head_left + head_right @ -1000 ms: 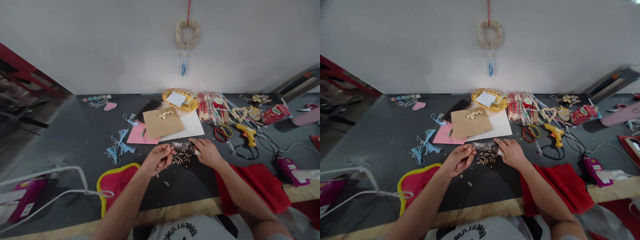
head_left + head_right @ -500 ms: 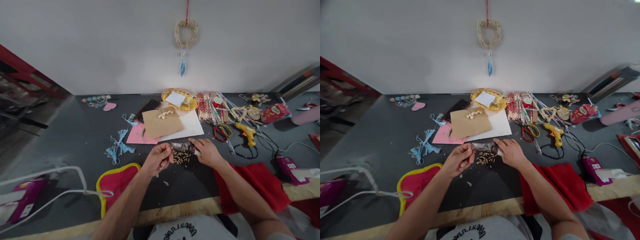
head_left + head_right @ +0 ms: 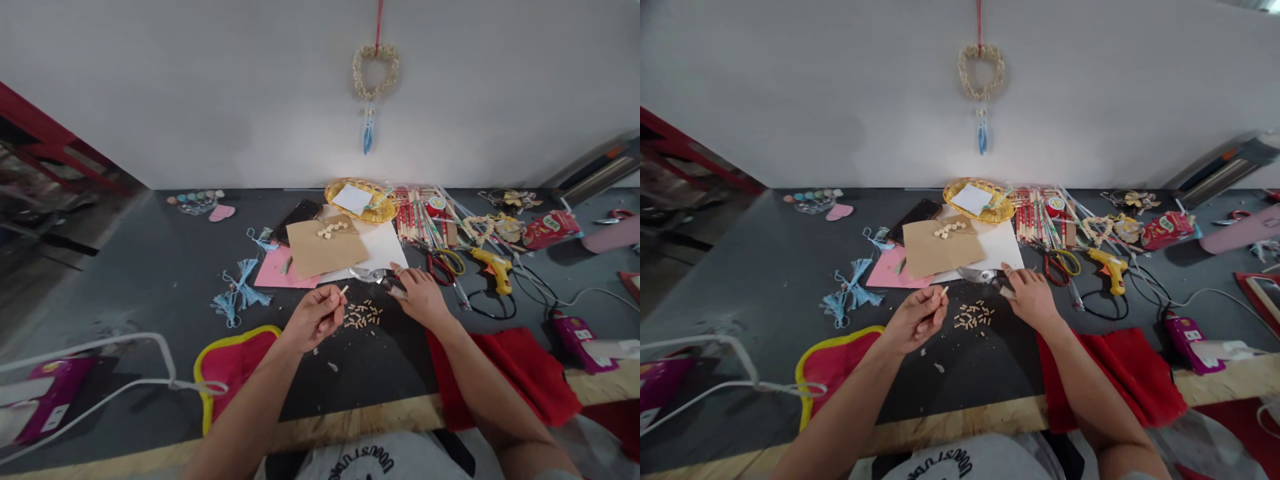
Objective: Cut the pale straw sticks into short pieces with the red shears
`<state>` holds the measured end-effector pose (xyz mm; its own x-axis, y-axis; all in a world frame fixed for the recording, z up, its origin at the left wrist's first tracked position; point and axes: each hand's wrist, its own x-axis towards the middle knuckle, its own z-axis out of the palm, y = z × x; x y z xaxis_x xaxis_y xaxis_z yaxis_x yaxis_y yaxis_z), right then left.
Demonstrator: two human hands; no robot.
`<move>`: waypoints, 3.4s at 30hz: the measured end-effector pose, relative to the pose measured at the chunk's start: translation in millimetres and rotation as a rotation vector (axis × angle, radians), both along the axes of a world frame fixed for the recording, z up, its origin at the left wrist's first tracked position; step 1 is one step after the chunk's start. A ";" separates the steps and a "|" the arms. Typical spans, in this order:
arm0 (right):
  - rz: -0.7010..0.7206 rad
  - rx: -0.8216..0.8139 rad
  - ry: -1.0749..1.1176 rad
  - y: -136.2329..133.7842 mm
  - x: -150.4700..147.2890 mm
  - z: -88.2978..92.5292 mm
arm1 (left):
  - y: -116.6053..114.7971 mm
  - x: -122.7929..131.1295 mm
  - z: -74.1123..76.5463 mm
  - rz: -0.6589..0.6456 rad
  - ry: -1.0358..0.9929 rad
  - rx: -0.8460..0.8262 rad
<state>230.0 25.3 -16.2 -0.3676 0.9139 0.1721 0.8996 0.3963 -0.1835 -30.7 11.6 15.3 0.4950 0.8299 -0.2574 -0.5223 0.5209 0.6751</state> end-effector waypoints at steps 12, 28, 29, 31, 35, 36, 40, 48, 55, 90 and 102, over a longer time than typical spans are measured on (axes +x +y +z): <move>0.050 -0.302 0.762 -16.9 -26.4 17.2 | -5.0 14.6 -6.0 -0.003 0.633 0.346; -0.022 -0.871 1.323 -26.7 -51.7 7.6 | -10.8 21.7 -11.1 -0.009 0.915 0.676; -0.016 -0.879 1.345 -27.3 -52.1 7.6 | -11.9 22.4 -11.0 0.004 0.899 0.667; -0.004 -0.904 1.402 -28.5 -52.8 7.5 | -13.7 23.8 -10.5 0.037 0.859 0.643; 0.019 -0.946 1.516 -30.8 -54.2 6.6 | -16.0 26.5 -10.6 0.098 0.770 0.592; 0.027 -0.954 1.533 -31.4 -54.7 6.4 | -16.7 27.3 -11.0 0.106 0.748 0.581; 0.061 -0.979 1.553 -31.9 -55.8 6.8 | -21.0 30.4 -13.1 0.053 0.604 0.535; 0.053 -0.406 0.951 -17.9 -36.8 4.7 | -7.9 18.9 -14.3 0.257 0.592 0.375; 0.257 -0.093 0.499 -11.8 -28.4 -10.2 | 0.7 14.9 -19.1 0.291 0.549 0.334; 0.111 0.007 0.172 -14.2 -51.5 -9.0 | 1.8 18.9 -27.4 0.256 0.714 0.343; 0.197 0.057 0.477 -13.0 -52.2 -9.4 | 0.3 22.8 -25.3 0.229 0.702 0.318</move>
<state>177.8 12.3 -25.6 -0.4005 0.8194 0.4101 0.6279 0.5714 -0.5284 -7.9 12.0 -10.1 0.1138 0.9772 -0.1791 0.0083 0.1794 0.9837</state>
